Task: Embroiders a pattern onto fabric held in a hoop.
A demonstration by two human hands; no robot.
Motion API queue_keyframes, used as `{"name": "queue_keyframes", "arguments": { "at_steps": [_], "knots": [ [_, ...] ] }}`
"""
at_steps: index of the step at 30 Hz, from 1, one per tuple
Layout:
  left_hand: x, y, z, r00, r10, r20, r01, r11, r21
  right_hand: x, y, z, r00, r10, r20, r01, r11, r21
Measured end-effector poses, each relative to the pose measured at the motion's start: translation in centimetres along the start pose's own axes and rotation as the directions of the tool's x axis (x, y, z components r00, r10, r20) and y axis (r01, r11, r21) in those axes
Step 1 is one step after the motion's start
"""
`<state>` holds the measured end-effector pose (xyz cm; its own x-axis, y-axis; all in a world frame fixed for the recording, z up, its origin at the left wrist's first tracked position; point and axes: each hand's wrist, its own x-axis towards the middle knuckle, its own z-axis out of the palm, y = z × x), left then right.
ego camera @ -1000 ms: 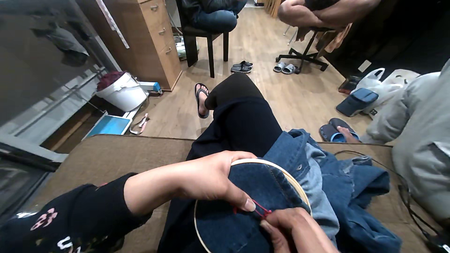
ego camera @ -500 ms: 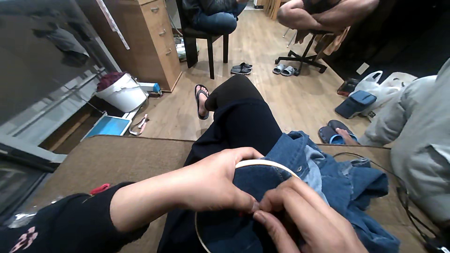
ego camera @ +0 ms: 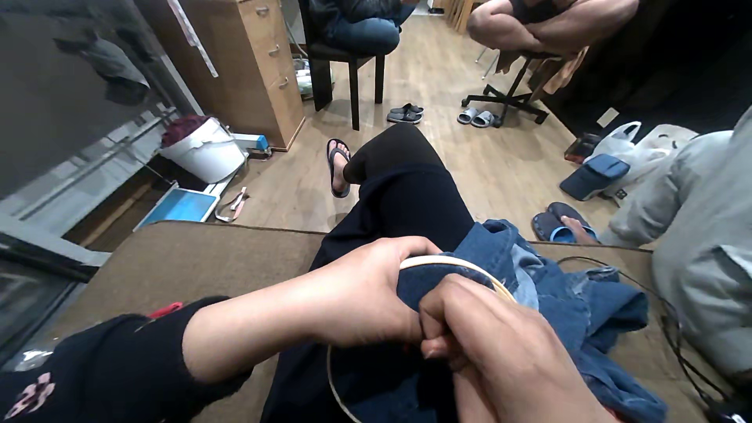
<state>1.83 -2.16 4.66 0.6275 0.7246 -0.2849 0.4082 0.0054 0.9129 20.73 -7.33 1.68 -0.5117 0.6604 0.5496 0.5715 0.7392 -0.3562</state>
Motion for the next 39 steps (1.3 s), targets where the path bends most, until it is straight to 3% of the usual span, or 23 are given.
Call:
{"name": "queue_keyframes", "arguments": {
  "at_steps": [4,8,10,15,19,32,39],
  "knots": [
    [0.2,0.1,0.1,0.999,-0.037,0.030,0.038,0.999,-0.025,0.2,-0.3,-1.1,0.997,-0.017,0.081,0.018,1.000,-0.008],
    [0.5,-0.4,0.1,1.000,-0.016,0.021,0.018,0.997,-0.072,-0.2,1.9,-4.3,0.989,0.120,0.091,-0.143,0.937,0.320],
    [0.4,-0.5,0.1,1.000,-0.017,0.020,0.019,0.996,-0.087,-0.9,2.8,-5.4,0.981,0.184,0.063,-0.194,0.914,0.357],
    [0.3,-0.3,0.2,1.000,-0.008,0.030,0.010,0.996,-0.088,-2.7,1.3,-4.8,0.978,0.185,0.095,-0.197,0.972,0.128],
    [0.2,-0.2,0.3,0.999,-0.011,0.040,0.015,0.996,-0.089,-3.3,0.2,-3.1,0.981,0.192,-0.029,-0.193,0.981,-0.033],
    [0.2,-0.3,0.3,0.998,-0.048,0.050,0.054,0.991,-0.122,-1.7,-1.4,-1.1,0.985,0.172,0.013,-0.169,0.979,-0.117],
    [-0.1,-0.2,0.1,0.999,-0.023,0.032,0.026,0.995,-0.098,-2.4,-1.2,0.9,0.979,-0.122,-0.163,0.071,0.955,-0.287]
  ]
}}
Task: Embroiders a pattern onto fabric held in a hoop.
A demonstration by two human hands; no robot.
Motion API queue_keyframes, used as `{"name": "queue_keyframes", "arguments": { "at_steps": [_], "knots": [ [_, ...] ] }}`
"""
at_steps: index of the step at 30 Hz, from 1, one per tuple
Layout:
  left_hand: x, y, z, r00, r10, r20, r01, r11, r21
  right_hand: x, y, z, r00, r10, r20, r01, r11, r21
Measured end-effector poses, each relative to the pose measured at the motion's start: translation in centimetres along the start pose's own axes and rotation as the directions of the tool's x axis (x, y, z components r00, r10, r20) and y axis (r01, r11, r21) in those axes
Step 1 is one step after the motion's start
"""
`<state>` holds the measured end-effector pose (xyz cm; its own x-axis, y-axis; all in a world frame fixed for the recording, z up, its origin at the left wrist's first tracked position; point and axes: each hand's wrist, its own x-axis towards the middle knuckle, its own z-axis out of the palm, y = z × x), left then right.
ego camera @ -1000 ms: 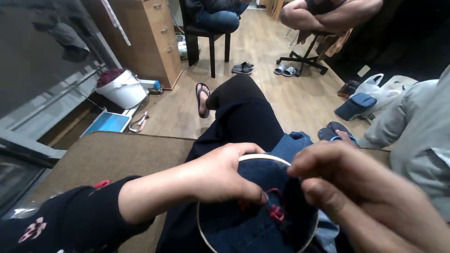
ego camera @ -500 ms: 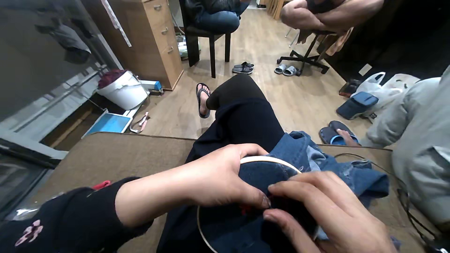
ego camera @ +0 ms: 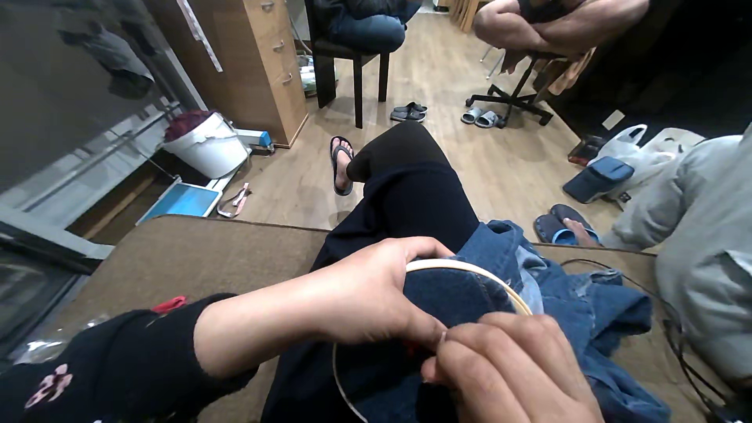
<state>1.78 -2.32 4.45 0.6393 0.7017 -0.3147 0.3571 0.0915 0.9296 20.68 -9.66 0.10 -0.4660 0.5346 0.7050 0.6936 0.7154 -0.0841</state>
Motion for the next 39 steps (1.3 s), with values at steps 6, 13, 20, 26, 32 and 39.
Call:
{"name": "queue_keyframes", "arguments": {
  "at_steps": [6,13,20,26,32,39],
  "knots": [
    [0.3,0.0,0.4,1.000,-0.020,0.002,0.020,1.000,-0.005,-0.4,1.1,0.6,0.993,0.115,0.011,-0.114,0.960,0.257],
    [0.4,0.0,0.5,0.998,-0.033,-0.049,0.033,0.999,-0.006,0.5,1.2,0.4,0.981,0.167,0.096,-0.188,0.938,0.293],
    [0.9,-0.8,0.1,0.996,-0.074,-0.046,0.074,0.997,-0.004,3.1,4.3,-3.9,0.919,0.385,0.087,-0.276,0.470,0.838],
    [0.6,-0.7,0.1,0.998,-0.059,-0.012,0.058,0.997,-0.043,0.5,2.1,-3.6,0.910,0.253,0.328,-0.365,0.865,0.344],
    [0.5,-0.3,0.3,0.999,-0.047,-0.026,0.046,0.999,-0.010,-0.6,0.4,-0.9,0.961,0.233,0.148,-0.254,0.957,0.139],
    [0.4,-0.5,0.1,0.999,-0.029,-0.025,0.029,1.000,0.009,-2.1,0.1,1.7,0.993,-0.036,-0.116,0.028,0.997,-0.069]
  ]
}}
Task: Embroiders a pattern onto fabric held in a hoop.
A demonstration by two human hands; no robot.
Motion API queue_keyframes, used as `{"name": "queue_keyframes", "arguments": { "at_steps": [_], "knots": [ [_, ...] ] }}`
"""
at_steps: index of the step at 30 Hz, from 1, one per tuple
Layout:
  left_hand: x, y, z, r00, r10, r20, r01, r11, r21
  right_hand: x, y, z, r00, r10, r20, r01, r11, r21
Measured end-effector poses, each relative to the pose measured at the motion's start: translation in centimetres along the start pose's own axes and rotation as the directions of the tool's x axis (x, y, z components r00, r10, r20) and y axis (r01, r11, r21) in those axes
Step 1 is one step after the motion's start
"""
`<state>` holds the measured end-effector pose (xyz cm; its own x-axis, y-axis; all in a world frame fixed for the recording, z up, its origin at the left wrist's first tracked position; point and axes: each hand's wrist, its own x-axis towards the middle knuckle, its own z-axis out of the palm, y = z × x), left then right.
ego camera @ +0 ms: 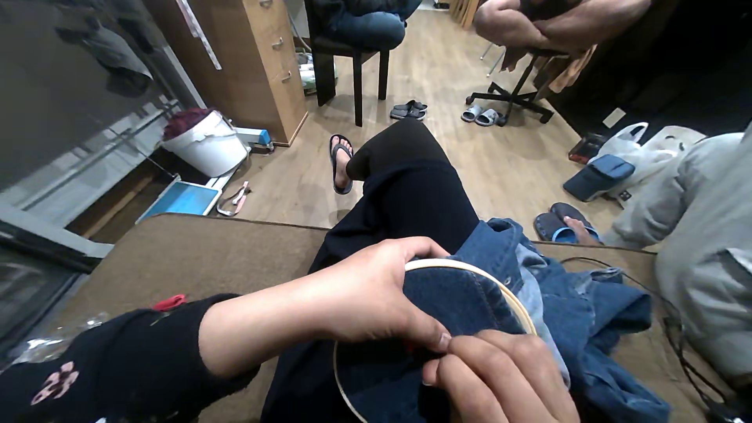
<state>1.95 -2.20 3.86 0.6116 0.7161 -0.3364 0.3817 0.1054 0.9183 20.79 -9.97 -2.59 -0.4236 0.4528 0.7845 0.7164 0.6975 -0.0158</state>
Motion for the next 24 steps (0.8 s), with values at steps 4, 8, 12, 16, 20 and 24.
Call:
{"name": "queue_keyframes", "arguments": {
  "at_steps": [4,8,12,16,20,24],
  "knots": [
    [-0.1,0.1,0.3,1.000,-0.017,-0.015,0.018,1.000,0.012,0.4,0.4,0.2,0.990,0.134,0.039,-0.139,0.967,0.211],
    [-0.3,0.5,0.4,0.999,-0.025,-0.035,0.024,1.000,-0.021,1.8,1.0,-0.9,0.950,0.250,0.186,-0.306,0.860,0.408],
    [-0.4,0.4,0.7,0.998,-0.007,-0.063,0.008,1.000,0.011,1.8,0.6,-0.4,0.976,0.187,0.111,-0.213,0.927,0.310],
    [-0.3,0.4,0.9,0.996,0.013,-0.084,-0.006,0.996,0.091,1.4,0.5,0.1,0.996,0.087,0.028,-0.091,0.972,0.215],
    [-0.3,0.5,1.0,0.995,-0.022,-0.098,0.032,0.995,0.095,1.8,1.0,-0.7,0.983,0.150,0.108,-0.182,0.883,0.433],
    [-0.2,0.6,1.4,0.992,-0.012,-0.123,0.029,0.991,0.134,2.7,1.5,-2.1,0.946,0.238,0.219,-0.322,0.743,0.587]
  ]
}}
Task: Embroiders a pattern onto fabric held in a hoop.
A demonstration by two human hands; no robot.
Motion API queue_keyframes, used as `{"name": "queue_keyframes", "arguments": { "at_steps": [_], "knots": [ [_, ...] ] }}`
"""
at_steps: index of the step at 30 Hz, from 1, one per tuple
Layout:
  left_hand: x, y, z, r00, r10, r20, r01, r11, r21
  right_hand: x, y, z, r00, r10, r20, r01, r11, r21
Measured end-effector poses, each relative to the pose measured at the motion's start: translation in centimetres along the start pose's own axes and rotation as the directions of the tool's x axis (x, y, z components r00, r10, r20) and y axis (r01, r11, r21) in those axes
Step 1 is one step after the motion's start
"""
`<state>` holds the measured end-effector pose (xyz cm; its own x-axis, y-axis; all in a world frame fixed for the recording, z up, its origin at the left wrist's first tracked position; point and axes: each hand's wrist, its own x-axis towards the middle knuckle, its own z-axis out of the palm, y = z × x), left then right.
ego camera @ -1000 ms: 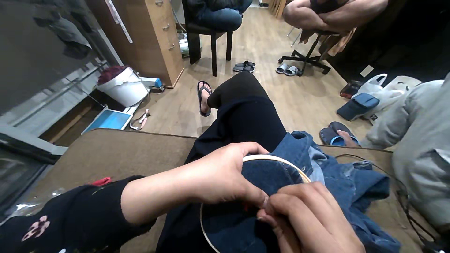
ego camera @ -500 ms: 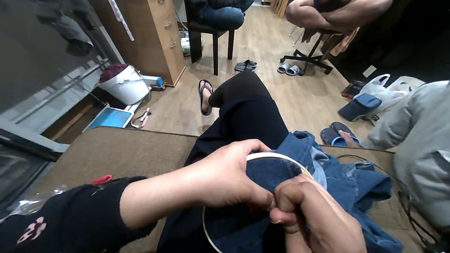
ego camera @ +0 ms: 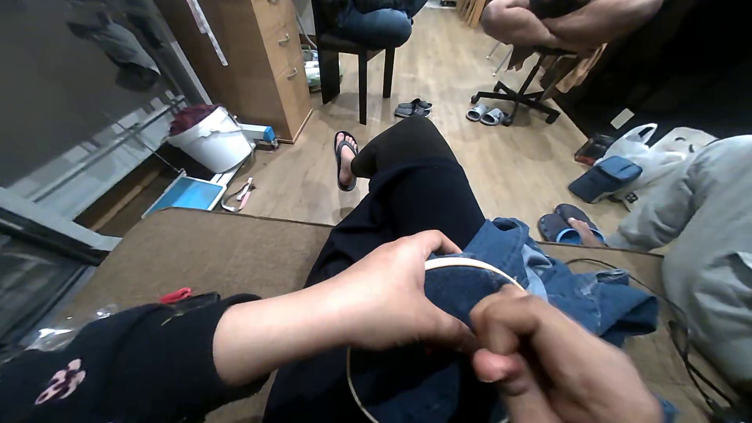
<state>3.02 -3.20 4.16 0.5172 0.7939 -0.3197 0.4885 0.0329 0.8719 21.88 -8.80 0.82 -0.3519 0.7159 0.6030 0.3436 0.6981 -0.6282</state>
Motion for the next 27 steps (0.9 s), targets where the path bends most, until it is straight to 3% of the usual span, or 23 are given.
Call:
{"name": "queue_keyframes", "arguments": {
  "at_steps": [6,11,19,27],
  "knots": [
    [0.2,0.1,-0.8,0.999,0.004,0.052,-0.002,0.999,-0.047,2.9,-0.5,-3.7,0.996,0.084,-0.025,-0.079,0.984,0.161],
    [0.6,-0.2,-0.8,0.998,0.007,0.059,-0.004,0.999,-0.054,3.8,0.2,-3.8,0.977,0.182,0.112,-0.208,0.925,0.316],
    [0.6,-0.8,-1.0,0.996,0.031,0.089,-0.018,0.989,-0.148,6.3,-0.6,-3.6,0.968,0.168,0.184,-0.210,0.949,0.235],
    [0.7,-0.7,-0.8,1.000,0.007,0.019,-0.006,0.998,-0.063,7.8,-1.0,-2.9,0.961,0.141,0.237,-0.196,0.955,0.223]
  ]
}}
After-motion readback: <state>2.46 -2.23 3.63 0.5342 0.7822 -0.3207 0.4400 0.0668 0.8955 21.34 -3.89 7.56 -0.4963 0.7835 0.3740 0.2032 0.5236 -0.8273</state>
